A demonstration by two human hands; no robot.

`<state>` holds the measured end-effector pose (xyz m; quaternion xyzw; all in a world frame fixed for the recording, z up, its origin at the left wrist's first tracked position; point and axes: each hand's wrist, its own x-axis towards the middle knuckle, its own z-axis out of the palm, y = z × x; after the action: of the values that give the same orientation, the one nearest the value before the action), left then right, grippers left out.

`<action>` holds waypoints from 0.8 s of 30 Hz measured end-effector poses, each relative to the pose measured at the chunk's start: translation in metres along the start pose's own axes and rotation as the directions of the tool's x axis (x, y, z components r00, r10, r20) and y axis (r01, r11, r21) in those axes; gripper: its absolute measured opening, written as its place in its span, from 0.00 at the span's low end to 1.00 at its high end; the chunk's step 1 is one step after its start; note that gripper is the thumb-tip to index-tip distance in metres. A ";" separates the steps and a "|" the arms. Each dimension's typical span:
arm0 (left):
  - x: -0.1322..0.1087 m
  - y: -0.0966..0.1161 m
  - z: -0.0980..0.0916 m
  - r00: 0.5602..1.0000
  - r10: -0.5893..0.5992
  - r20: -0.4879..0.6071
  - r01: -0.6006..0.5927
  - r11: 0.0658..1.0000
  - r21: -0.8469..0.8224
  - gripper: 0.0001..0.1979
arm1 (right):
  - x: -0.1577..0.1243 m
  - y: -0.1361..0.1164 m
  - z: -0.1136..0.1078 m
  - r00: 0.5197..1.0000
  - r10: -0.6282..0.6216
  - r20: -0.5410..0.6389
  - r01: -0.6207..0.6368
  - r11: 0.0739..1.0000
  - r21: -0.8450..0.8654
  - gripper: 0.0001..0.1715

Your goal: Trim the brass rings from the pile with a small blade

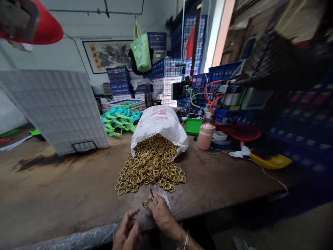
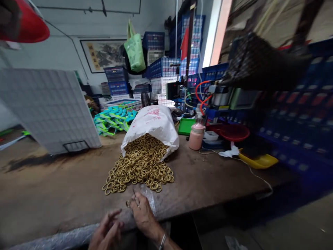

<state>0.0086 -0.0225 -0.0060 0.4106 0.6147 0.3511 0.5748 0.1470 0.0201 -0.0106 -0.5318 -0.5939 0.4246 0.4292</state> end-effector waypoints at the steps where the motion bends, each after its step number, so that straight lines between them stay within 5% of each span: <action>1: 0.004 0.001 0.000 0.994 0.097 -0.042 -0.099 0.994 -0.043 0.30 | -0.004 -0.001 -0.001 0.999 0.029 0.045 -0.031 0.999 0.028 0.09; 3: 0.012 0.004 0.002 0.986 0.148 -0.071 -0.154 0.984 -0.091 0.35 | -0.010 -0.002 -0.002 0.989 0.068 0.130 -0.081 0.992 0.097 0.10; 5: 0.017 0.007 0.008 0.987 0.152 -0.042 -0.156 0.984 -0.086 0.29 | -0.012 -0.002 -0.002 0.980 0.089 0.179 -0.115 0.984 0.138 0.11; 9: 0.022 0.011 0.014 0.988 0.151 -0.040 -0.152 0.988 -0.015 0.21 | -0.007 -0.001 -0.004 0.976 0.106 0.189 -0.133 0.982 0.133 0.12; 16: 0.019 0.017 0.005 0.897 0.441 -0.021 -0.423 0.872 0.246 0.10 | 0.000 -0.002 -0.006 0.977 0.059 0.204 -0.078 0.993 0.089 0.15; 24: 0.014 0.017 0.012 0.875 0.484 -0.012 -0.456 0.832 0.315 0.10 | -0.006 -0.005 -0.012 0.958 0.144 0.247 -0.184 0.972 0.146 0.15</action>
<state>0.0218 -0.0027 0.0027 0.6156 0.5669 0.4015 0.3722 0.1572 0.0140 -0.0027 -0.4874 -0.5563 0.5670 0.3626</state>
